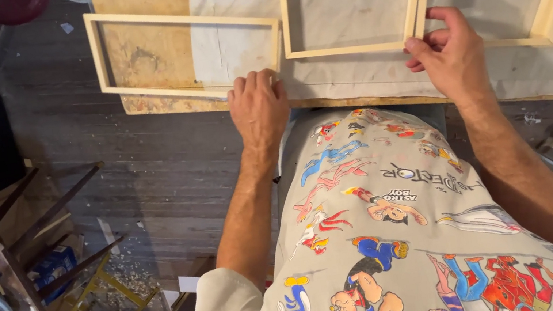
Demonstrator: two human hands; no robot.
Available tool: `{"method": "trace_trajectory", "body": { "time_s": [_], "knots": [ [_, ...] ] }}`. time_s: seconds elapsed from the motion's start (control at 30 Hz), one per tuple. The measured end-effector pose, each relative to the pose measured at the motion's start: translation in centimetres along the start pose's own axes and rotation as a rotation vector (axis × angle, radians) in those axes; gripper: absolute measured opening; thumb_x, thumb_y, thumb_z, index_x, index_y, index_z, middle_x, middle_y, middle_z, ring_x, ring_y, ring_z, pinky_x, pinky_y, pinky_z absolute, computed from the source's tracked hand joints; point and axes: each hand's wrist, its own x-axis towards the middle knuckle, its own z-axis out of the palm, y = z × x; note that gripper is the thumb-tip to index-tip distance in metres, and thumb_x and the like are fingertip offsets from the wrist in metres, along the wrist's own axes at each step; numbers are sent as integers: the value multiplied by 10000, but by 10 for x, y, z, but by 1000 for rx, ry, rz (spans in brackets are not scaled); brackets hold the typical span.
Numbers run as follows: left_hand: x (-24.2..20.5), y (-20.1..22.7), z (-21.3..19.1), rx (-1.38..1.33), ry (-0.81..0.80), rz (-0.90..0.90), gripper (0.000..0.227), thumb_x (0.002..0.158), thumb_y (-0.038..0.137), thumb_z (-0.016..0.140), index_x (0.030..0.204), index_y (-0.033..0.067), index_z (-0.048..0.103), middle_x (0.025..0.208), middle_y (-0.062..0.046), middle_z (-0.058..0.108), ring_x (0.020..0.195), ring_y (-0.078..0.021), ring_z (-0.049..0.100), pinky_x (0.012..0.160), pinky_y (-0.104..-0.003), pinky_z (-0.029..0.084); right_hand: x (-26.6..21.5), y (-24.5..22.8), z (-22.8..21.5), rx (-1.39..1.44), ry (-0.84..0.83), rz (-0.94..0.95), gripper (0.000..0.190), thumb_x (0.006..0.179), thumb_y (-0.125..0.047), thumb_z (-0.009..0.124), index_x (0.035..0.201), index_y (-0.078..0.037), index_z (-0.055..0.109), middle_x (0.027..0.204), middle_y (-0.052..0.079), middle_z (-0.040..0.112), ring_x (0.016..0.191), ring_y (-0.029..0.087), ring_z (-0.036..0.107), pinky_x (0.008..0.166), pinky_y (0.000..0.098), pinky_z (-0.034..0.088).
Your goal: Collecting wooden frames from the floor and saw area and arranging them on a workbench.
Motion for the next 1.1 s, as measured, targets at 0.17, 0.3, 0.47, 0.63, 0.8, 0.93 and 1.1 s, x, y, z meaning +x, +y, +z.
{"method": "trace_trajectory", "body": {
  "time_s": [0.17, 0.3, 0.47, 0.63, 0.8, 0.93, 1.1],
  "knots": [
    [-3, -4, -11, -40, -38, -31, 141, 872, 141, 736, 994, 117, 669, 880, -53, 680, 803, -264, 568, 679, -418, 428, -1, 5, 3, -35, 19, 48, 362, 1022, -119, 715, 1313, -2, 534, 947, 129, 765, 682, 203, 751, 610, 295, 638],
    [-1, -4, -27, -62, 69, -58, 234, 822, 56, 771, 955, 144, 598, 846, -5, 576, 768, -235, 516, 675, -385, 405, -1, 1, 7, 66, 40, 56, 308, 1061, -113, 662, 1293, 18, 507, 947, 159, 765, 694, 198, 750, 625, 302, 656],
    [2, -18, -27, 25, 245, 112, 264, 800, 149, 786, 1011, 166, 629, 838, 27, 520, 822, -200, 579, 698, -348, 445, -5, 10, 10, 76, -14, -54, 383, 1089, -75, 668, 1366, 101, 471, 882, 224, 728, 693, 276, 741, 660, 306, 630],
    [12, -64, -18, 125, 258, 385, 55, 1008, 189, 661, 1048, 153, 672, 921, -22, 590, 986, -225, 624, 854, -345, 475, -10, 8, 9, 1, -22, -25, 373, 1103, -110, 670, 1323, 121, 477, 907, 234, 737, 696, 277, 743, 657, 319, 633],
    [36, -105, -26, 149, 225, 539, 44, 1005, 148, 672, 1046, 135, 682, 933, -31, 577, 1029, -228, 618, 957, -355, 487, -12, 2, 4, -70, -45, -23, 358, 1126, -138, 628, 1334, 111, 476, 909, 203, 745, 685, 261, 736, 661, 316, 620],
    [46, -117, -29, 140, 198, 642, 38, 1003, 111, 677, 1036, 127, 684, 940, -38, 559, 1042, -227, 616, 993, -369, 493, -12, 3, 4, -91, -47, -14, 346, 1133, -153, 605, 1334, 104, 488, 902, 192, 747, 680, 266, 735, 659, 328, 615],
    [44, -111, -23, 140, 140, 645, 48, 1011, 117, 650, 1019, 144, 689, 941, -22, 552, 1025, -216, 601, 1002, -374, 489, -14, -2, 2, -97, -44, 6, 329, 1143, -140, 564, 1344, 109, 487, 901, 204, 743, 689, 287, 734, 659, 345, 607]
  ]
}}
